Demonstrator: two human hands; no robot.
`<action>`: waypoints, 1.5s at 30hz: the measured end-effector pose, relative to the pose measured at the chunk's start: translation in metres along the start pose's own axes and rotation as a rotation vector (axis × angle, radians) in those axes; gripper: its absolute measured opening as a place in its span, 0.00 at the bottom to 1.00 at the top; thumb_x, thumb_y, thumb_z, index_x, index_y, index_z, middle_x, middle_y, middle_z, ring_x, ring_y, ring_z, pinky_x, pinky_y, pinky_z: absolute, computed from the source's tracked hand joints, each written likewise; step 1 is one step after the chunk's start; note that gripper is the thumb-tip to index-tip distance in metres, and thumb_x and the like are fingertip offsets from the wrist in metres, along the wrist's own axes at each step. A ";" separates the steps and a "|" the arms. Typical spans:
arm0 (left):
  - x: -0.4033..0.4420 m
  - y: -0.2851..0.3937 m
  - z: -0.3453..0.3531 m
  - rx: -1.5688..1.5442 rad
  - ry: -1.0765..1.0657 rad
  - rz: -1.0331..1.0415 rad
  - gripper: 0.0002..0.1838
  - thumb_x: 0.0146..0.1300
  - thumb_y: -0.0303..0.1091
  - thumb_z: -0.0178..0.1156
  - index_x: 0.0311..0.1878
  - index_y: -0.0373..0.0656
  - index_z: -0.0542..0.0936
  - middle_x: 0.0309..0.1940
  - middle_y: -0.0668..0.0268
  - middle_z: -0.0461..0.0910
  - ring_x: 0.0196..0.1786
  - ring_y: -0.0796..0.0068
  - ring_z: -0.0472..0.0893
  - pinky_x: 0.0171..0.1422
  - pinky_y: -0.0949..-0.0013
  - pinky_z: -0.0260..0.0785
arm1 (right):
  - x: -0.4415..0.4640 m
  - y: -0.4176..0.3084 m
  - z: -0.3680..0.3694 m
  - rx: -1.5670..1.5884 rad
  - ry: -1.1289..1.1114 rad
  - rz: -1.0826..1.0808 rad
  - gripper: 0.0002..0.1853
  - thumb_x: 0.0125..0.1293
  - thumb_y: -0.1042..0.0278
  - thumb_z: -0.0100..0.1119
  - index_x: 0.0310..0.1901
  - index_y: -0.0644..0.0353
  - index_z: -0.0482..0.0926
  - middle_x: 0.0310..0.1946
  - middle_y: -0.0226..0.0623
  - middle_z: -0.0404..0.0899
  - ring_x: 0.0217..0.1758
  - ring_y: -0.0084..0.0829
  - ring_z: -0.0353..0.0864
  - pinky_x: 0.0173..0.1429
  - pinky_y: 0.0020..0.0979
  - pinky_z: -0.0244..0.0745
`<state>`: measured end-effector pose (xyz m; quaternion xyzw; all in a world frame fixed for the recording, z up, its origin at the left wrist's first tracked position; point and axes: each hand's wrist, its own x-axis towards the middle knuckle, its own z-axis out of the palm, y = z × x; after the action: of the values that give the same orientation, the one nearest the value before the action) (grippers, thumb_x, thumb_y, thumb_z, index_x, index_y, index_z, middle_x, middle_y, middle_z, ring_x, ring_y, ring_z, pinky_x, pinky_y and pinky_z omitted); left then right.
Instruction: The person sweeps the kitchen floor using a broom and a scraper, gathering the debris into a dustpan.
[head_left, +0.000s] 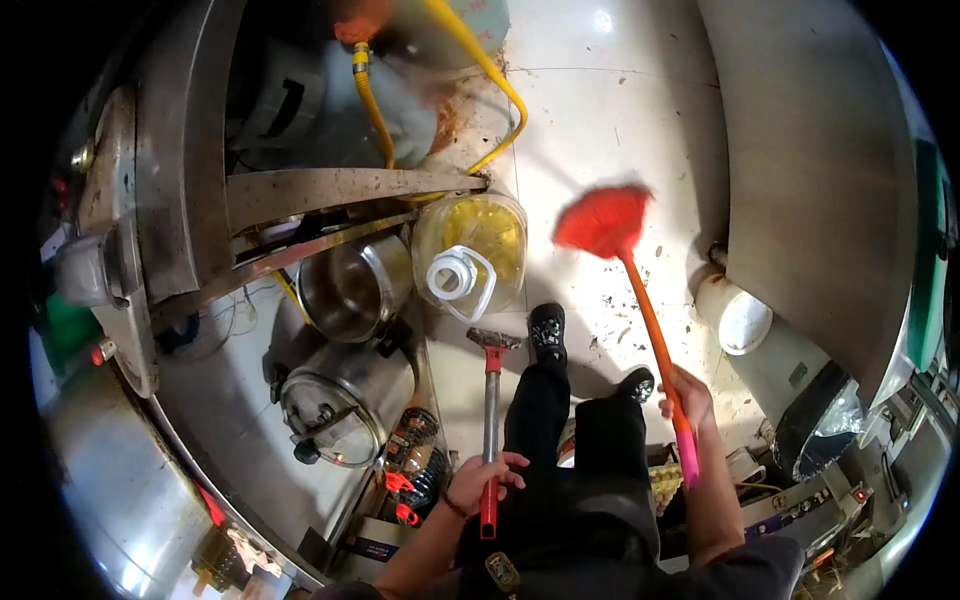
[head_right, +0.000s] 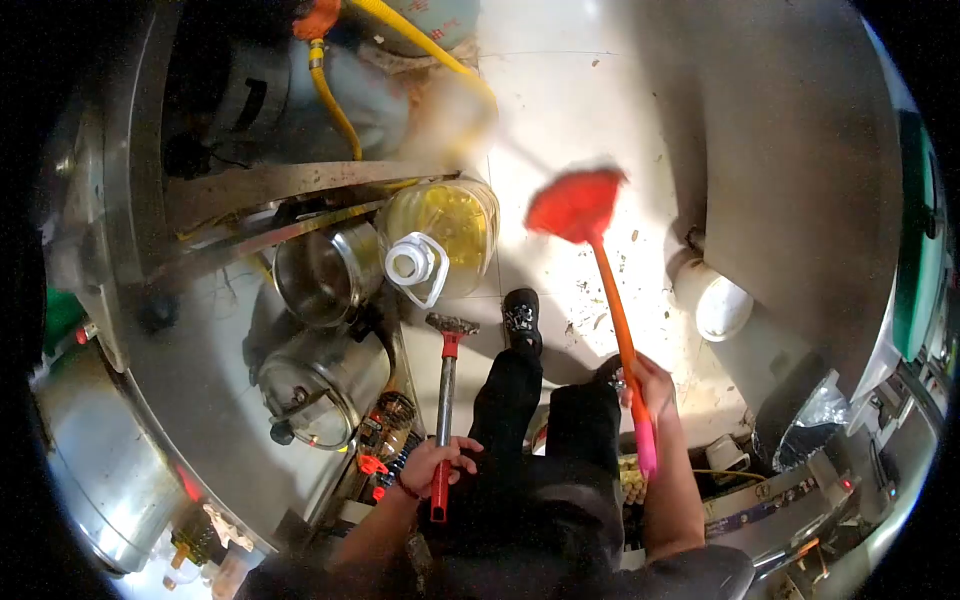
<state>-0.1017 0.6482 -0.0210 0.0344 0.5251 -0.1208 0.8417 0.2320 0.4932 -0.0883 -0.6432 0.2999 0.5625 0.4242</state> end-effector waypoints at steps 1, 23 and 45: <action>-0.001 0.007 0.007 0.036 0.011 0.012 0.16 0.58 0.30 0.49 0.48 0.30 0.69 0.47 0.55 0.72 0.37 0.72 0.78 0.25 0.80 0.68 | -0.024 -0.017 0.011 0.030 -0.021 -0.024 0.22 0.63 0.71 0.49 0.58 0.68 0.64 0.24 0.42 0.72 0.10 0.25 0.64 0.14 0.26 0.61; -0.020 0.094 0.110 0.301 -0.302 -0.028 0.08 0.63 0.31 0.53 0.36 0.38 0.67 0.28 0.64 0.70 0.17 0.79 0.69 0.19 0.78 0.61 | 0.037 -0.042 -0.026 0.717 -0.265 0.024 0.13 0.67 0.64 0.45 0.49 0.59 0.62 0.28 0.38 0.66 0.18 0.20 0.62 0.18 0.17 0.62; 0.143 0.459 0.412 -0.280 -0.280 0.358 0.08 0.55 0.25 0.50 0.39 0.40 0.67 0.40 0.56 0.67 0.23 0.77 0.66 0.17 0.81 0.60 | 0.146 -0.421 0.017 0.144 -0.071 -0.018 0.17 0.60 0.71 0.51 0.51 0.62 0.67 0.25 0.36 0.71 0.19 0.26 0.69 0.23 0.29 0.71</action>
<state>0.4289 0.9929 0.0031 -0.0071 0.4007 0.1003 0.9107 0.6147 0.7151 -0.1433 -0.5934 0.3187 0.5579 0.4848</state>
